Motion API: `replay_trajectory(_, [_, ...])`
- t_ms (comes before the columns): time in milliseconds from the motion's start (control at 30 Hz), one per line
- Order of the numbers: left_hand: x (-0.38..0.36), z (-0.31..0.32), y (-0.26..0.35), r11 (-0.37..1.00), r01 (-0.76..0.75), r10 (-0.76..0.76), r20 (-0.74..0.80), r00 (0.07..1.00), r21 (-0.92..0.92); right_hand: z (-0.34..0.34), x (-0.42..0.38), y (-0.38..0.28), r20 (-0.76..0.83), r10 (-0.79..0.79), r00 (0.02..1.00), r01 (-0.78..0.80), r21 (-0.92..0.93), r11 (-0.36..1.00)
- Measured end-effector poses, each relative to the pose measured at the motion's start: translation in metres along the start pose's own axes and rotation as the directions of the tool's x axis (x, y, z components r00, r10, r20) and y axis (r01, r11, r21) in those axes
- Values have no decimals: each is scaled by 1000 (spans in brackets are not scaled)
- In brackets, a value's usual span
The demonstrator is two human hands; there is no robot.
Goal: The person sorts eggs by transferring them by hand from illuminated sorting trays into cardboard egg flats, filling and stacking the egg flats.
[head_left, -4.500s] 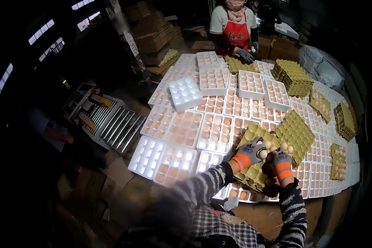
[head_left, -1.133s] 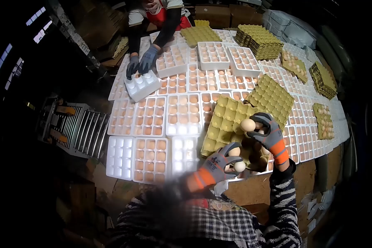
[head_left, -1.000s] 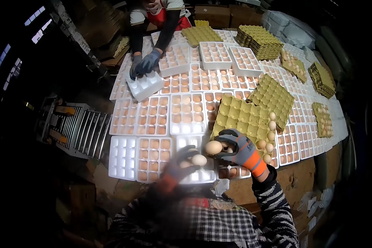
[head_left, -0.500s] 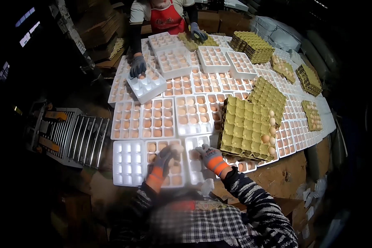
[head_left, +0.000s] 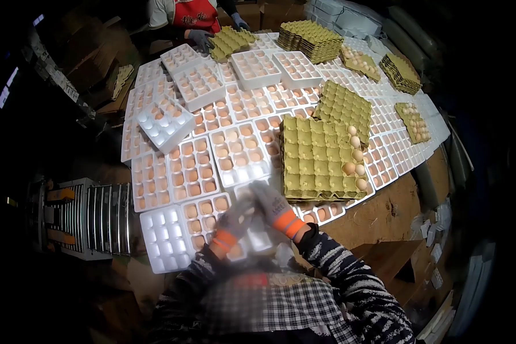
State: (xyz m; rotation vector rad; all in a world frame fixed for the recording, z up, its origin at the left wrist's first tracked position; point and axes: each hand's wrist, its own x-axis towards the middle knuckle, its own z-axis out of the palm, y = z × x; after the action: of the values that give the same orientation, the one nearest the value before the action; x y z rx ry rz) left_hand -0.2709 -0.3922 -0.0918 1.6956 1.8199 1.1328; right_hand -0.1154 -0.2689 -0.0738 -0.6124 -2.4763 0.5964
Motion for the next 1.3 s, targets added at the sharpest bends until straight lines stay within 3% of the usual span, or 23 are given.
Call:
replay_trajectory(100, [-29, 30, -9, 932, -25, -133, 407, 904, 361, -70, -25, -39, -15, -40, 999, 41, 86, 995])
replay_trajectory(133, [-30, 32, -4, 933, -31, -129, 414, 901, 358, -84, -38, -39, 15, -48, 999, 45, 157, 987])
replay_trajectory(233, [-16, 31, 20, 973, 72, -110, 168, 980, 221, -120, -89, -14, -39, -61, 997, 63, 77, 995])
replay_trajectory(333, [4, 60, 29, 996, -29, 37, 91, 995, -80, -155, -122, 21, -323, 96, 942, -130, -86, 988])
replay_trajectory(367, [8, 70, 39, 994, -97, 96, 22, 995, 45, -176, -115, 23, -432, 123, 894, -176, -84, 981])
replay_trajectory(433, [5, 96, 18, 934, -127, 96, 108, 990, 335, -208, -119, 53, -451, 241, 859, -332, -135, 934])
replay_trajectory(500, [2, 100, 18, 944, -108, 99, 45, 994, 313, -235, -120, 80, -323, 342, 882, -421, -216, 881])
replay_trajectory(567, [9, 94, 33, 983, -18, 40, -116, 992, 184, -250, -128, 107, -25, 471, 882, -447, -362, 818])
replay_trajectory(667, [56, 86, 80, 966, -211, 249, -323, 913, 148, -249, -136, 136, 86, 475, 876, -384, -471, 794])
replay_trajectory(700, [77, 85, 110, 971, -237, 240, -262, 935, 42, -251, -136, 140, 101, 433, 896, -358, -412, 838])
replay_trajectory(767, [126, 84, 167, 910, -399, 406, -46, 913, 111, -261, -137, 148, 101, 387, 916, -332, -349, 876])
replay_trajectory(800, [144, 96, 176, 921, -385, 383, 31, 923, 69, -272, -137, 147, -16, 448, 894, -446, 71, 892])
replay_trajectory(833, [160, 110, 183, 931, -364, 359, 106, 927, 28, -281, -137, 151, -93, 534, 840, -430, 484, 762])
replay_trajectory(900, [186, 137, 198, 942, -328, 306, 222, 926, 70, -285, -137, 167, -166, 625, 763, -321, 741, 589])
replay_trajectory(967, [206, 169, 197, 904, -398, 343, 291, 893, 155, -294, -117, 166, -123, 460, 879, -431, 208, 878])
replay_trajectory(1000, [213, 177, 194, 900, -405, 349, 291, 891, 159, -286, -112, 169, 2, 568, 823, -566, 68, 821])
replay_trajectory(1033, [219, 184, 192, 885, -411, 318, 360, 877, 220, -265, -112, 180, -19, 537, 843, -531, -185, 827])
replay_trajectory(1100, [227, 188, 191, 863, -416, 274, 426, 862, 288, -271, -92, 169, 164, 651, 741, -598, -280, 751])
replay_trajectory(1167, [230, 179, 196, 962, -272, 246, 330, 911, 33, -280, -98, 180, 174, 591, 788, -535, -282, 796])
replay_trajectory(1200, [230, 177, 202, 986, -98, 125, 209, 970, -133, -285, -107, 196, 143, 512, 847, -524, 66, 849])
replay_trajectory(1233, [241, 182, 180, 962, -154, 178, 89, 980, -226, -289, -114, 210, 78, 444, 893, -436, 403, 805])
replay_trajectory(1267, [256, 175, 178, 946, -164, 204, 119, 972, -280, -290, -115, 214, 62, 558, 828, -389, 780, 490])
replay_trajectory(1300, [274, 172, 175, 928, -166, 226, 151, 962, -335, -295, -119, 217, 50, 570, 820, -308, 878, 366])
